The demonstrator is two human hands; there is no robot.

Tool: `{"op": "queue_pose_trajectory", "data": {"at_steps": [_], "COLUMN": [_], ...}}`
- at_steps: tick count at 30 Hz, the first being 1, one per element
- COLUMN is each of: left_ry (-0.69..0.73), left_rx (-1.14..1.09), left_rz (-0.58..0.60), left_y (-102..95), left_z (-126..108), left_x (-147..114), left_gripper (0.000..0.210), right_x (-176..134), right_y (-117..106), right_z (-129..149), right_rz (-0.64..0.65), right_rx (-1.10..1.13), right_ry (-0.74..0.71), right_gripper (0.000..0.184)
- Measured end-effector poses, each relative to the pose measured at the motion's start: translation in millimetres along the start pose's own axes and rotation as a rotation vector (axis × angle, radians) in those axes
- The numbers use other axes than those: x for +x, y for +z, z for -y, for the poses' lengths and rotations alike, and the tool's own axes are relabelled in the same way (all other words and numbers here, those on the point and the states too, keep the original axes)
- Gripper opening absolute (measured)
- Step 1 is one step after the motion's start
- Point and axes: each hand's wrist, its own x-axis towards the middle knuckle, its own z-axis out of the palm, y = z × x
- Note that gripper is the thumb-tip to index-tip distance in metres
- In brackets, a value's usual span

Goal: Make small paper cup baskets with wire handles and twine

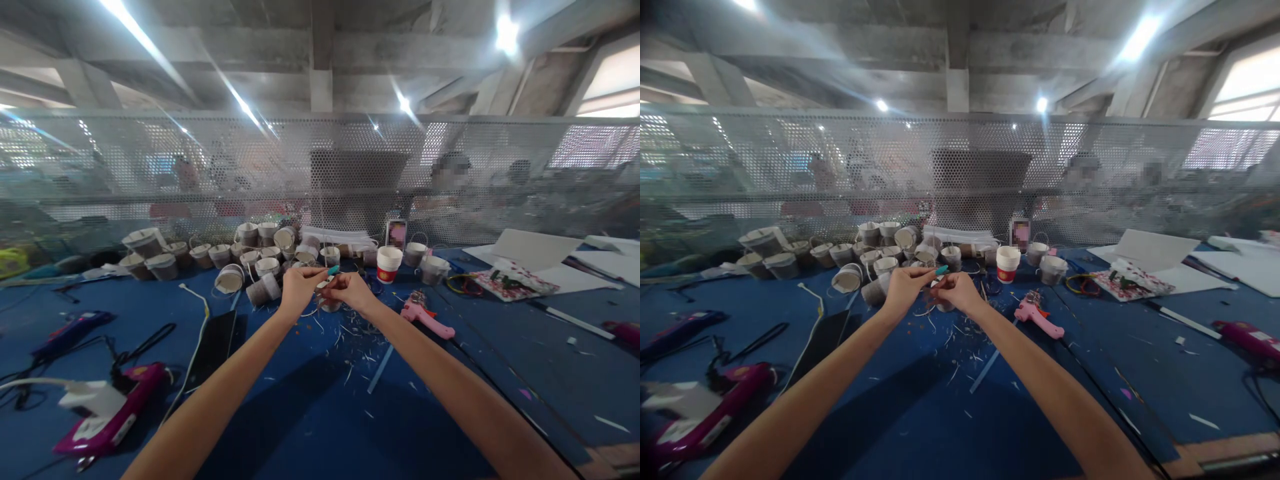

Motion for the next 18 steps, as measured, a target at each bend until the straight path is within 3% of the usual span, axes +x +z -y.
{"op": "queue_pose_trajectory", "data": {"at_steps": [8, 18], "left_ry": [0.077, 0.123], "left_rx": [0.148, 0.246], "left_rz": [-0.035, -0.085], "left_y": [1.3, 4.9], "left_z": [-3, -7], "left_x": [-5, -10], "left_gripper": [0.019, 0.014], "right_x": [9, -4], "right_y": [-6, 1], "right_z": [-17, -4], "right_rz": [-0.141, -0.267], "right_rx": [-0.229, -0.670], "right_ry": [-0.120, -0.287], "right_gripper": [0.023, 0.018]}}
